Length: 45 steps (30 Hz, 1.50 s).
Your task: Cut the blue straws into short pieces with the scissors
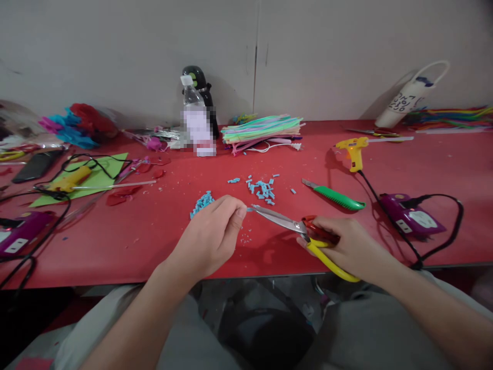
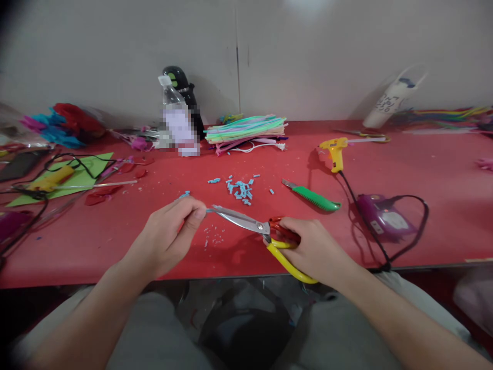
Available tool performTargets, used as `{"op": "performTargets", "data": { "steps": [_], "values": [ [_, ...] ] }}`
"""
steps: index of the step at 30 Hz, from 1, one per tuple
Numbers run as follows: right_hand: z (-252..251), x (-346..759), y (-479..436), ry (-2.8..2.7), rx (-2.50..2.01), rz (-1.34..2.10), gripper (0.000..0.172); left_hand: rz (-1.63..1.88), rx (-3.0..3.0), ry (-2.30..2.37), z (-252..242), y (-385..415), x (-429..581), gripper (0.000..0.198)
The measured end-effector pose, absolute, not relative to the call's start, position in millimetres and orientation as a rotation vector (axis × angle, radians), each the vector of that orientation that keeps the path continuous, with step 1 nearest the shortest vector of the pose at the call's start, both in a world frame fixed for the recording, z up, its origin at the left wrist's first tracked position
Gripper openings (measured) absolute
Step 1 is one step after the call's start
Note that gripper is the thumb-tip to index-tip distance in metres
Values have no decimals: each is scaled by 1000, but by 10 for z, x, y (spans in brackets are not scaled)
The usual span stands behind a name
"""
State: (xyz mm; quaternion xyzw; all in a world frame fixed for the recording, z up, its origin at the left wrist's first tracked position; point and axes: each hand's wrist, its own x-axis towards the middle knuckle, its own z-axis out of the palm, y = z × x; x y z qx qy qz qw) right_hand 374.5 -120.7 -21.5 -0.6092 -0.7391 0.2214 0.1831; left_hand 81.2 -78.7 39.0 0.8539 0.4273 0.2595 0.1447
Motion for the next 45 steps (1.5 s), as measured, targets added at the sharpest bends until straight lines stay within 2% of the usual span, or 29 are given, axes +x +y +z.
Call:
{"op": "performTargets", "data": {
  "steps": [45],
  "values": [
    [-260, 3769, -1198, -2111, -1777, 604, 31, 759, 2460, 1231, 346, -746, 803, 16]
  ]
}}
